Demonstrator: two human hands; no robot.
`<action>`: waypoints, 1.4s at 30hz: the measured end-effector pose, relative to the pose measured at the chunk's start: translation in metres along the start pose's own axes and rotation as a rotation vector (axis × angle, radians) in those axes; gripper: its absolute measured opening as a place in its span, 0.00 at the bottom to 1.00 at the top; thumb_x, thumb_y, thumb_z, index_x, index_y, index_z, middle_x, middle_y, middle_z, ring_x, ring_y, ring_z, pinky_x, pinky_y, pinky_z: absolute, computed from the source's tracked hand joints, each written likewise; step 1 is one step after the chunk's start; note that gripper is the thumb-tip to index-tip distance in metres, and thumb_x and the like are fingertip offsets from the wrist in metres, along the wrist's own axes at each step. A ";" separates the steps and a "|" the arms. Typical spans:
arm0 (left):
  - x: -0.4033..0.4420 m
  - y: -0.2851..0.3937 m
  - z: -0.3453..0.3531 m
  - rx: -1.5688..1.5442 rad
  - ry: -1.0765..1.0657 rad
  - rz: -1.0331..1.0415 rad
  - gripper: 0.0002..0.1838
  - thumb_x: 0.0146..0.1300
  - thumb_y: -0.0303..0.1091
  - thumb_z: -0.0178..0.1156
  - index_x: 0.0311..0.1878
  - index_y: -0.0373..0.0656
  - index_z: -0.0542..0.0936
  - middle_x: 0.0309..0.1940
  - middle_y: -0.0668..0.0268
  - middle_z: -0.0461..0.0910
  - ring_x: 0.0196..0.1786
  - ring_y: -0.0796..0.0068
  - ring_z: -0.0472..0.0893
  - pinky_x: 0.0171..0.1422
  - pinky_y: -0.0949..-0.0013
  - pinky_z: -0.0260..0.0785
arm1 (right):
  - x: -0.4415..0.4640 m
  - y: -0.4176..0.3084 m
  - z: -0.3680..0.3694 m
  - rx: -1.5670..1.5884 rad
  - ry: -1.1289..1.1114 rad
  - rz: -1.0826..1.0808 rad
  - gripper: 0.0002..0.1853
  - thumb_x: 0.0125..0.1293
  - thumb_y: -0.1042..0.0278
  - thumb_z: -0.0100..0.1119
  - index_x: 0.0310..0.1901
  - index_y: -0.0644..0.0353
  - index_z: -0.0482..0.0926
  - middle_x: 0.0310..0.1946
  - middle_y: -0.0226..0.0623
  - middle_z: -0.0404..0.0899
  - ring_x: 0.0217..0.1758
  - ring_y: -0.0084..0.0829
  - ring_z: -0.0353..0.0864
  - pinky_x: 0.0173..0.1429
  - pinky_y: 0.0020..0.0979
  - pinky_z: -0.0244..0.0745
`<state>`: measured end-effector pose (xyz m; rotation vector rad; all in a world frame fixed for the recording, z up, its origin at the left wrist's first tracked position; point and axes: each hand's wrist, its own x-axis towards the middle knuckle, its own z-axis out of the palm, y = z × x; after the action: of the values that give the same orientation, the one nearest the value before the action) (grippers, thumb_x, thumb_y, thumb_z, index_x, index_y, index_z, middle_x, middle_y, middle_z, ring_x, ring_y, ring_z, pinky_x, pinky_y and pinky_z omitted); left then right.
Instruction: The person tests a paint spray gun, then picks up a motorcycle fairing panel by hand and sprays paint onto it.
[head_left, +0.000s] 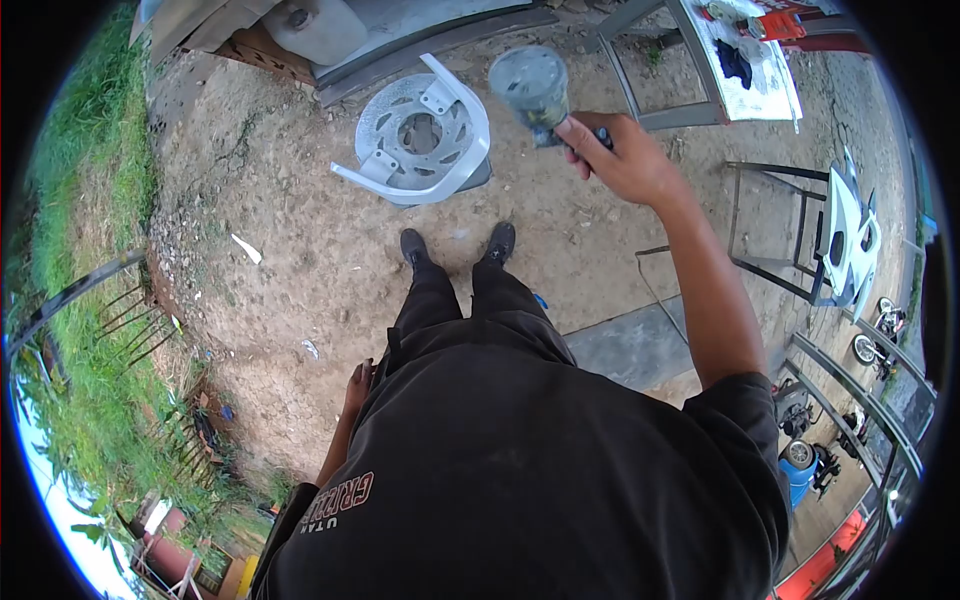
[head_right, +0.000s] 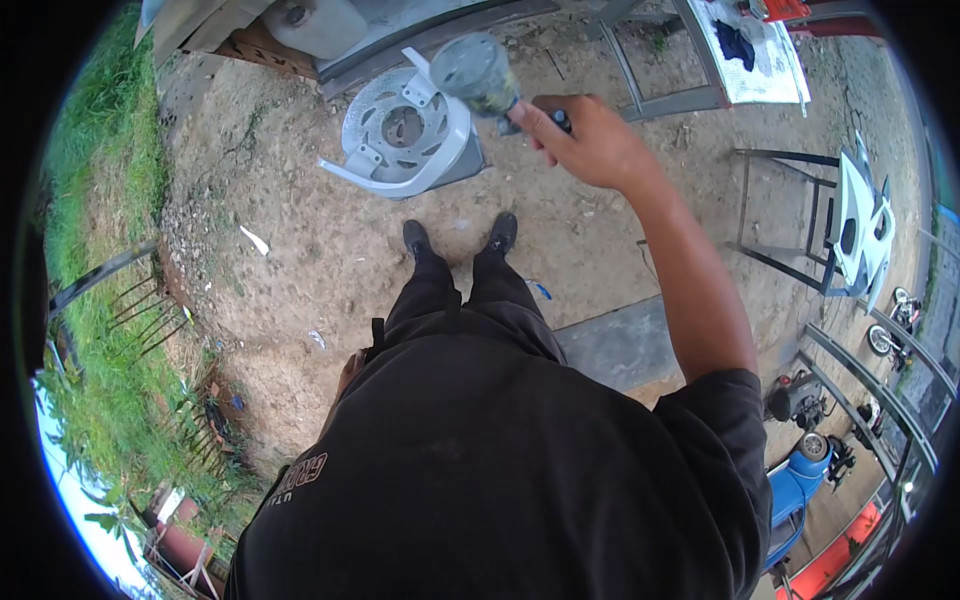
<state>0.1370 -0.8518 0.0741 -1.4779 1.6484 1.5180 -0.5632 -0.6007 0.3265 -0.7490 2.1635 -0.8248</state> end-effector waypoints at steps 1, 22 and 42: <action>-0.002 0.008 -0.002 -0.010 -0.013 -0.009 0.44 0.95 0.67 0.46 0.85 0.30 0.75 0.72 0.43 0.89 0.73 0.53 0.89 0.77 0.56 0.80 | -0.006 -0.003 0.001 -0.004 -0.031 -0.008 0.34 0.93 0.35 0.57 0.44 0.65 0.89 0.28 0.31 0.85 0.32 0.23 0.84 0.42 0.36 0.80; -0.012 0.004 -0.006 -0.026 0.005 -0.063 0.47 0.93 0.71 0.47 0.87 0.32 0.73 0.75 0.42 0.87 0.74 0.50 0.89 0.79 0.53 0.80 | -0.004 0.007 0.021 -0.037 0.265 0.113 0.37 0.90 0.30 0.56 0.47 0.65 0.91 0.28 0.34 0.87 0.33 0.29 0.89 0.45 0.38 0.82; -0.010 0.048 -0.010 0.003 -0.006 -0.023 0.49 0.92 0.71 0.48 0.89 0.31 0.70 0.78 0.40 0.83 0.79 0.46 0.85 0.80 0.49 0.80 | -0.071 0.008 0.055 0.388 0.087 0.118 0.31 0.94 0.40 0.57 0.45 0.65 0.88 0.28 0.28 0.85 0.28 0.17 0.77 0.35 0.29 0.73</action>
<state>0.1009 -0.8659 0.1056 -1.4839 1.6238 1.5054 -0.4813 -0.5643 0.3181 -0.3920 2.0118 -1.1862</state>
